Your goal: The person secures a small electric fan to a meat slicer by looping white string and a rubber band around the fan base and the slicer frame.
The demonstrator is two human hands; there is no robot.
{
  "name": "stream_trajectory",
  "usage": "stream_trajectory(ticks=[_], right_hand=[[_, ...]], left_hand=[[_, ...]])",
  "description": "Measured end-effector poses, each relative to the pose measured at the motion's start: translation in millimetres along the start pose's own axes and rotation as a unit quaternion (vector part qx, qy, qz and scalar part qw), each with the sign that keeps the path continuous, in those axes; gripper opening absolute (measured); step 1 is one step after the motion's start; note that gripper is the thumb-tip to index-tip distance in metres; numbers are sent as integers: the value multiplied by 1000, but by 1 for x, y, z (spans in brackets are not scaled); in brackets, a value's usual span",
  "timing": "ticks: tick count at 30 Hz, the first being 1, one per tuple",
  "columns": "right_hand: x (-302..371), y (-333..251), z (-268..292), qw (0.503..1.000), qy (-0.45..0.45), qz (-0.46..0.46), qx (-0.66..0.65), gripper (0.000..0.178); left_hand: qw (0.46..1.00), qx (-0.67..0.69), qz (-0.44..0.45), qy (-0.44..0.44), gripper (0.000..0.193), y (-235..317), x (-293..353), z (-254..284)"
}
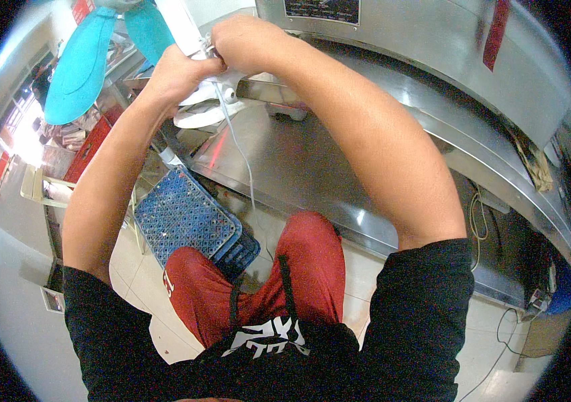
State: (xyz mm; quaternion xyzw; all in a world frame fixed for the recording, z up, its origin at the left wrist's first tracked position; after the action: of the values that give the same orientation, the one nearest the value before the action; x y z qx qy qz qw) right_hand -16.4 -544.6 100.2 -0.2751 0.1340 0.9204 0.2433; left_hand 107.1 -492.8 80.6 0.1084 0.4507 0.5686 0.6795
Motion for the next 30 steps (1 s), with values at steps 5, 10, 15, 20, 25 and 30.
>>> stream_trajectory(ticks=[5,10,15,20,25,30], right_hand=[[2,5,13,990,-86,97,-53,16],[1,18,10,980,-80,154,-101,20],[2,15,22,972,-173,53,-150,31],[-8,29,15,962,-193,-2,-194,38],[-10,41,-11,936,-194,-32,-292,38],[-11,42,-22,938,-197,-33,-284,38]], left_hand=[[999,-50,15,4,30,7,1,1],[999,-29,36,-16,33,2,-2,1],[999,-15,30,-20,36,-1,-4,0],[1000,16,-1,-19,34,-2,-5,-1],[999,-4,-22,-24,32,-1,-5,-2],[999,-44,-27,-14,33,1,-2,1]])
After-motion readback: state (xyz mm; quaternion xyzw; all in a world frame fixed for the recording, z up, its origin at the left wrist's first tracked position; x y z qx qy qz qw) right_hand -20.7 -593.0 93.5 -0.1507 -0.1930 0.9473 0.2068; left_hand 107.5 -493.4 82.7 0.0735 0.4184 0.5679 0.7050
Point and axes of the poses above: each hand's wrist, its own x-axis away from the middle knuckle, its own z-axis out of the back of the hand, y = z × x, the point moved 4 cm from there along -x, towards the middle knuckle, and after that the axes turned 2 degrees about y, right-handed, at the moved point
